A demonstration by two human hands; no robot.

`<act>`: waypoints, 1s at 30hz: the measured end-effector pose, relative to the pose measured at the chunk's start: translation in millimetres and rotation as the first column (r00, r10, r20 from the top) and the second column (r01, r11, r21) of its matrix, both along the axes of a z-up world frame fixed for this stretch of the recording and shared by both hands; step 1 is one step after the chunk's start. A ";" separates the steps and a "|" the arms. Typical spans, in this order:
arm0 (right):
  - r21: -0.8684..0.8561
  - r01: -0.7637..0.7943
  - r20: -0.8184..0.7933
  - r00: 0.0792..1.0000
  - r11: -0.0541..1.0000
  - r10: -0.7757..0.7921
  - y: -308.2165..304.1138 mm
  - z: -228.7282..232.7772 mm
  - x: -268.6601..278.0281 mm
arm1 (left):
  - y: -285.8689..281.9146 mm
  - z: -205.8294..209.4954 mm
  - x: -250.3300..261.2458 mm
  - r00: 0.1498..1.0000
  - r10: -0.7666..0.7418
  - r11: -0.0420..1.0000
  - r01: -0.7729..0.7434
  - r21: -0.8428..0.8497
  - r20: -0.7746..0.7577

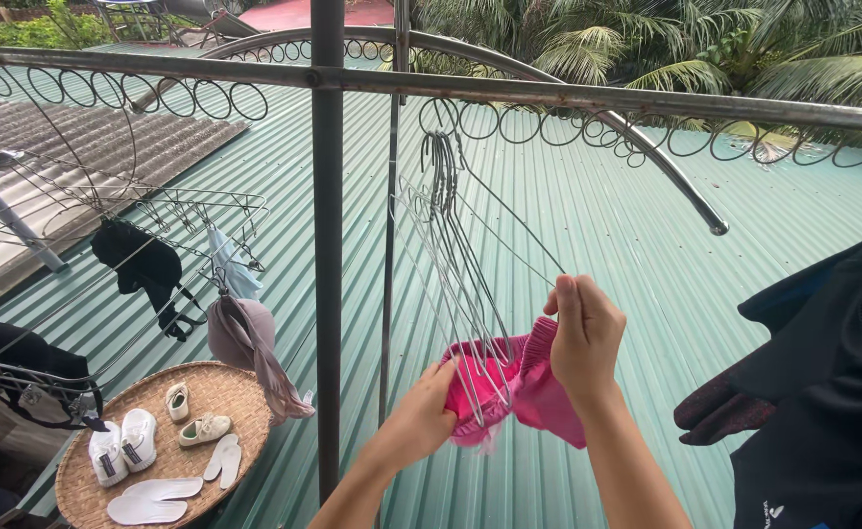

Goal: The person picks up clothing items including a tank top, a bra, shorts, a skirt, and socks from a red bucket and hangs them on a multi-clip rack and hangers on a balcony.

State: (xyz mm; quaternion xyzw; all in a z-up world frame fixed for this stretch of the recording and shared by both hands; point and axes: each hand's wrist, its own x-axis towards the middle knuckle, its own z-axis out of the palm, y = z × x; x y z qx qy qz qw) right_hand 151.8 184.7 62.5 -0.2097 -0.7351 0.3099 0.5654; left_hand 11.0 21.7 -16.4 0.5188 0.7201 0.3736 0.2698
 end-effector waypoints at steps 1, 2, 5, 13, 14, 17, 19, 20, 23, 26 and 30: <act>0.001 0.000 -0.001 1.000 1.000 0.000 -0.3 0.5 1.3 | 3.8 -3.6 3.1 0.998 -0.056 0.996 0.056 0.066 0.005; 0.053 0.018 0.013 1.000 0.998 -0.018 -1.9 0.3 3.0 | 5.6 -6.0 6.2 0.998 -0.057 0.996 0.056 0.067 0.004; 0.107 0.014 0.001 1.000 0.994 -0.015 -4.6 -1.4 9.1 | 11.2 -1.9 11.3 0.990 -0.133 0.977 0.122 0.177 0.050; -0.086 0.062 -0.119 0.990 0.994 -0.072 -6.0 -47.1 72.6 | 23.9 -17.4 8.0 0.995 -0.100 0.989 0.097 0.108 0.023; -0.120 0.110 -0.138 0.982 0.987 -0.126 -8.3 -58.6 87.6 | 26.9 -21.4 8.5 0.994 -0.104 0.989 0.101 0.104 0.023; -0.195 0.214 -0.112 0.965 0.957 -0.238 -11.6 -98.0 139.4 | 40.8 -35.9 8.5 0.997 -0.065 0.998 0.066 -0.024 0.038; -0.305 0.122 -0.217 0.957 0.944 -0.194 -9.8 -120.9 179.5 | 56.9 -50.0 2.9 0.992 -0.082 0.997 0.081 0.019 0.091; -0.317 0.143 -0.199 0.957 0.938 -0.213 -8.0 -129.2 200.0 | 68.7 -57.4 -0.4 0.982 -0.050 0.998 0.053 -0.016 0.184; -0.455 0.064 -0.280 0.937 0.888 -0.210 -7.2 -146.6 255.1 | 91.4 -85.7 -6.7 0.962 -0.021 0.999 0.033 -0.038 0.273; -0.448 -0.029 -0.252 0.963 0.893 -0.095 -9.7 -160.0 290.1 | 110.1 -104.8 -7.6 0.961 -0.111 0.993 0.098 0.066 0.252; -0.551 0.040 -0.079 0.992 0.833 -0.099 -7.8 -166.5 311.0 | 116.5 -95.5 -2.5 0.958 -0.277 0.945 0.259 0.200 0.071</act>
